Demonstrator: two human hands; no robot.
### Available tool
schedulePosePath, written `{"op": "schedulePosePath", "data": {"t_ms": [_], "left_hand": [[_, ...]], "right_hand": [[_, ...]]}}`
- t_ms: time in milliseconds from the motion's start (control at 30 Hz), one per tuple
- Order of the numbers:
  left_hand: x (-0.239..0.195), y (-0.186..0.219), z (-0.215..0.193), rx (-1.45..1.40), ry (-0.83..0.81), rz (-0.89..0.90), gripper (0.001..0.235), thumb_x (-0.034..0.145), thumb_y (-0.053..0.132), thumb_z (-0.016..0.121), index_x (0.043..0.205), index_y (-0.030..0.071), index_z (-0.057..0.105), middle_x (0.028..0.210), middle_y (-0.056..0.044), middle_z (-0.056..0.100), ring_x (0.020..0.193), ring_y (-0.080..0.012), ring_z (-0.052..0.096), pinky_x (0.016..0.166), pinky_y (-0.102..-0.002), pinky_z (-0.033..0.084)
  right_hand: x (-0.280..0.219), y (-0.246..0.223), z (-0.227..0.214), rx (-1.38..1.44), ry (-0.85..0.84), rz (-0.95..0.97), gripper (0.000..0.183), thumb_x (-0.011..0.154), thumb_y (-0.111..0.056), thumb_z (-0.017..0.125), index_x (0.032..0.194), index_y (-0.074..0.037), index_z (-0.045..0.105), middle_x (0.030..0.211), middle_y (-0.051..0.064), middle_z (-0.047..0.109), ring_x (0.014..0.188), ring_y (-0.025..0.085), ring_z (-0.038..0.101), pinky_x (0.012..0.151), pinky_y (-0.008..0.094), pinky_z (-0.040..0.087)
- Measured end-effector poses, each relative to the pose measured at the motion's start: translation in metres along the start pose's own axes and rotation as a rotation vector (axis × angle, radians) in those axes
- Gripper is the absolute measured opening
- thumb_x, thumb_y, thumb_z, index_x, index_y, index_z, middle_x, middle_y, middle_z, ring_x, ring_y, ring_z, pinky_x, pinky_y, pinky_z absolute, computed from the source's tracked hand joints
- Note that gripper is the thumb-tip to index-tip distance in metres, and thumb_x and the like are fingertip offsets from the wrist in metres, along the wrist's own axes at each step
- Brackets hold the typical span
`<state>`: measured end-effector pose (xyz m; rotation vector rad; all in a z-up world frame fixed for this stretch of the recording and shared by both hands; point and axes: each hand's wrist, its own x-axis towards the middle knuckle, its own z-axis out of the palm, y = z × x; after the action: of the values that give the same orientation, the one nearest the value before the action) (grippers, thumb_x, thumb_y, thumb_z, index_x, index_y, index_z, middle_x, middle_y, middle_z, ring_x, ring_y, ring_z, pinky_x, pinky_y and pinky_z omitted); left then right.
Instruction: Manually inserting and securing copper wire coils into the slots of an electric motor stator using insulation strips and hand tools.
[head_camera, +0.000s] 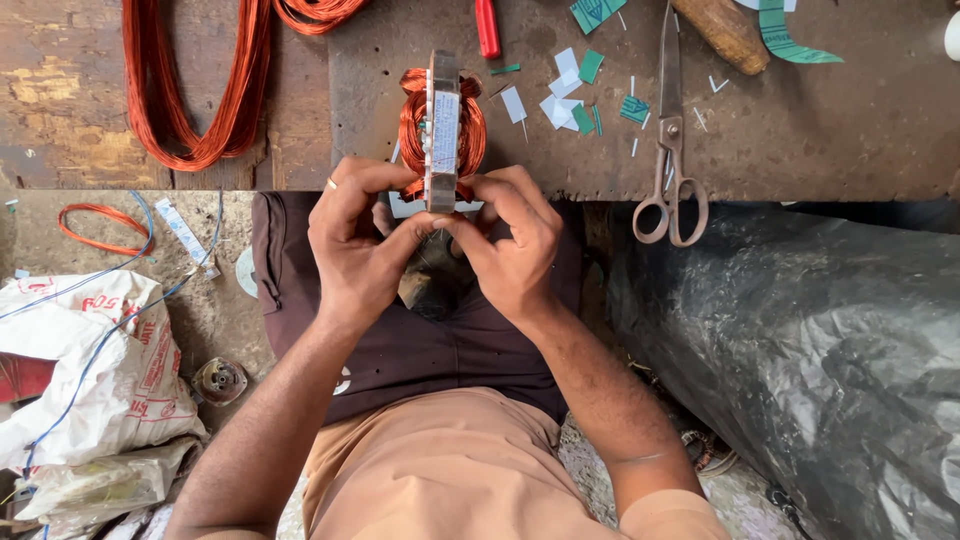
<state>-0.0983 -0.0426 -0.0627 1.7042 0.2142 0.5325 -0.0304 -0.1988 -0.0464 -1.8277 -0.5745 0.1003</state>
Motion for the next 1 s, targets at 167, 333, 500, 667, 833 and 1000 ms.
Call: {"op": "schedulePosePath", "data": {"t_ms": [167,333,500,667,833,1000], "left_hand": [[0.004,0.008,-0.002,0.078,-0.028,-0.002,0.036,0.089,0.009,0.09,0.116,0.004,0.068,0.103,-0.001,0.06,0.086,-0.0085,0.054,0.07,-0.024,0.043],[0.007,0.005,-0.004,0.065,-0.028,0.002,0.034,0.087,0.009,0.091,0.113,0.003,0.069,0.099,-0.002,0.06,0.085,-0.011,0.055,0.071,-0.026,0.044],[0.013,0.007,-0.007,0.066,-0.057,0.069,0.037,0.086,0.01,0.092,0.113,0.003,0.068,0.096,-0.003,0.059,0.087,-0.0128,0.057,0.076,-0.028,0.046],[0.01,0.003,-0.007,0.086,-0.064,0.083,0.037,0.086,0.01,0.093,0.111,0.003,0.068,0.099,-0.003,0.062,0.087,-0.0123,0.059,0.074,-0.027,0.047],[0.0,0.002,0.003,0.101,0.015,0.066,0.036,0.084,0.009,0.093,0.111,0.003,0.071,0.099,-0.004,0.066,0.083,-0.0118,0.059,0.068,-0.027,0.043],[-0.003,0.0,0.006,0.105,0.111,0.041,0.038,0.082,0.008,0.095,0.113,0.004,0.072,0.104,-0.005,0.069,0.085,-0.0116,0.061,0.068,-0.025,0.044]], "right_hand": [[0.001,-0.008,-0.001,-0.106,0.013,-0.075,0.039,0.088,0.003,0.085,0.122,0.002,0.066,0.11,0.008,0.064,0.076,0.012,0.067,0.064,0.026,0.055],[-0.004,0.007,0.002,-0.101,0.018,-0.113,0.039,0.088,0.004,0.085,0.122,0.001,0.067,0.109,0.007,0.063,0.081,0.014,0.067,0.067,0.026,0.057],[-0.002,0.001,0.002,-0.021,0.005,-0.062,0.038,0.087,0.009,0.082,0.12,0.002,0.066,0.109,0.007,0.062,0.08,0.01,0.067,0.065,0.026,0.057],[0.0,-0.002,-0.001,-0.065,0.025,-0.053,0.036,0.086,0.01,0.081,0.119,0.001,0.069,0.105,0.005,0.063,0.077,0.009,0.058,0.068,0.025,0.051],[-0.005,0.011,0.006,-0.031,0.056,-0.044,0.032,0.085,0.008,0.081,0.115,0.0,0.07,0.102,0.004,0.063,0.076,0.008,0.056,0.066,0.024,0.049],[-0.008,0.011,0.009,-0.144,0.132,-0.106,0.035,0.083,0.005,0.088,0.114,0.0,0.071,0.101,0.004,0.065,0.076,0.01,0.058,0.066,0.026,0.048]]}}
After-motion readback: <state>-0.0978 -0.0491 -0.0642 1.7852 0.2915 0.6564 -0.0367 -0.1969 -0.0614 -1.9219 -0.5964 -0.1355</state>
